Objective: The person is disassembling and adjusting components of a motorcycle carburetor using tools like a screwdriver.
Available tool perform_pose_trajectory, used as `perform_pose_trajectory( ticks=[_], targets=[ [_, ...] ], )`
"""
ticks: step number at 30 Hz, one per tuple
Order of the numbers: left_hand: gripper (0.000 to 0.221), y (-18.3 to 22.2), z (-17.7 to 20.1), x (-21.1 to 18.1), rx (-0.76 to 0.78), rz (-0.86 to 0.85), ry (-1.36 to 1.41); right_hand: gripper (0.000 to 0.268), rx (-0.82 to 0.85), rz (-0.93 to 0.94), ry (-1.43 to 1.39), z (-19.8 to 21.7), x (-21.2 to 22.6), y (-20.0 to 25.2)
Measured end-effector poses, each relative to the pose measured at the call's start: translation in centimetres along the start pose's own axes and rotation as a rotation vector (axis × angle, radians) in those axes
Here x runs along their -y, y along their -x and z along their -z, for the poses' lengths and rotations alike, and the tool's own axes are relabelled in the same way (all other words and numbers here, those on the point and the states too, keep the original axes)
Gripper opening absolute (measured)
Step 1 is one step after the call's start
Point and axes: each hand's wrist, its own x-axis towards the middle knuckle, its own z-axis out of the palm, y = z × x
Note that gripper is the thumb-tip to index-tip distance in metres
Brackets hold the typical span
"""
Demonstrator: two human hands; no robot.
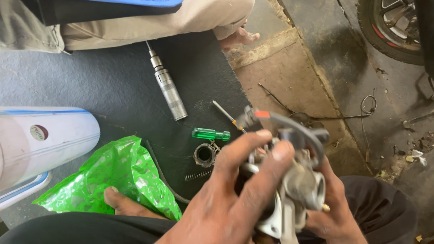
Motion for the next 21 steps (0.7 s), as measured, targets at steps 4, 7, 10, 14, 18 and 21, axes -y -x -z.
perform_pose_trajectory(
  ticks=[4, 7, 10, 14, 18, 21],
  targets=[
    [0.097, -1.2, 0.3, 1.5, 0.061, -0.010, 0.265, 0.105, -0.025, -0.084, -0.056, -2.5, 1.9, -3.6],
    [0.110, -2.1, 0.6, 2.6, 0.037, 0.056, 0.324, 0.102, -0.002, -0.101, -0.032, -3.5, 1.3, -5.1],
    [0.116, -2.5, 1.4, 4.1, 0.126, 0.113, 0.338, 0.096, -0.053, -0.243, -0.226, -2.2, -1.3, -4.6],
    [0.105, -2.9, 1.1, 4.9, 0.145, 0.003, 0.373, 0.085, -0.106, -0.351, -0.381, -2.1, -1.1, -4.6],
    [0.098, -3.1, 0.1, 5.7, 0.164, 0.267, 0.490, 0.071, -0.081, -0.391, -0.529, -3.2, 0.7, -5.1],
    [0.093, -3.0, -0.4, 6.1, 0.130, 0.269, 0.481, 0.069, -0.033, -0.369, -0.532, -2.7, 0.3, -4.7]
  ],
)
